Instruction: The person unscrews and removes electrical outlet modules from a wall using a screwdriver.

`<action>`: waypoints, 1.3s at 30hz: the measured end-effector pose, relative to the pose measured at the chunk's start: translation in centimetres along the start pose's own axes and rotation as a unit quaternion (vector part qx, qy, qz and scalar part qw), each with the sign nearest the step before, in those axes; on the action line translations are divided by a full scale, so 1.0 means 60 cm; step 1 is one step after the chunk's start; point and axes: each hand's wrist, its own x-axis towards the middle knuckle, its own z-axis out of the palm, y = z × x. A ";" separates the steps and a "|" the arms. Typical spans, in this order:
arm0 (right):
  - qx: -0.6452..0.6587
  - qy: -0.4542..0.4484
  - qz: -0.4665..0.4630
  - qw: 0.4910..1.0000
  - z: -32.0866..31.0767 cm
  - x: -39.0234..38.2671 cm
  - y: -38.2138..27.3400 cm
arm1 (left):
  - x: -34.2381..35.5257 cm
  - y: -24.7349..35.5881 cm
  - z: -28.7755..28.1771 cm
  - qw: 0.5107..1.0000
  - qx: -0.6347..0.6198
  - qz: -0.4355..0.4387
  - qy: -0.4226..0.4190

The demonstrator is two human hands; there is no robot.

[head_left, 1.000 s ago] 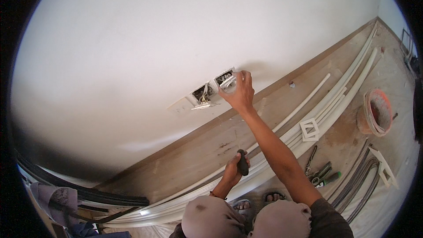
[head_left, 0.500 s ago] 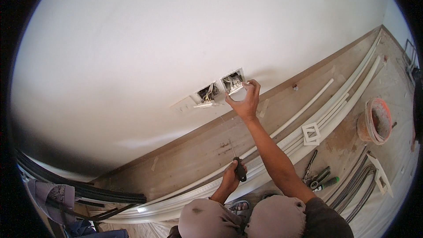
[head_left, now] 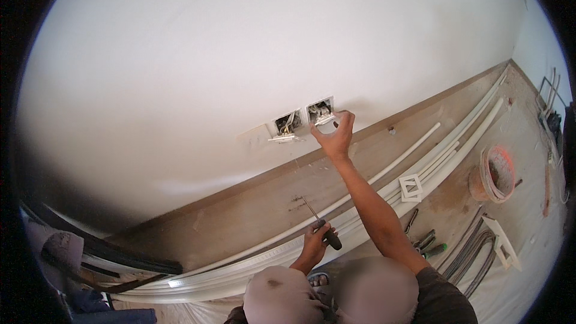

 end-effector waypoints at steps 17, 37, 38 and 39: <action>-0.067 -0.443 0.171 0.877 -0.253 -0.254 0.094 | 0.018 -0.071 -0.005 0.999 -0.001 0.034 0.017; -0.077 -0.573 0.169 0.799 -0.474 -0.416 0.087 | 0.129 0.148 -0.038 0.912 0.352 0.212 0.002; -0.080 -0.549 0.155 0.818 -0.481 -0.425 0.084 | 0.130 0.161 -0.031 0.921 0.327 0.213 0.005; -0.076 -0.525 0.141 0.836 -0.480 -0.434 0.083 | 0.128 0.176 -0.025 0.927 0.304 0.217 0.014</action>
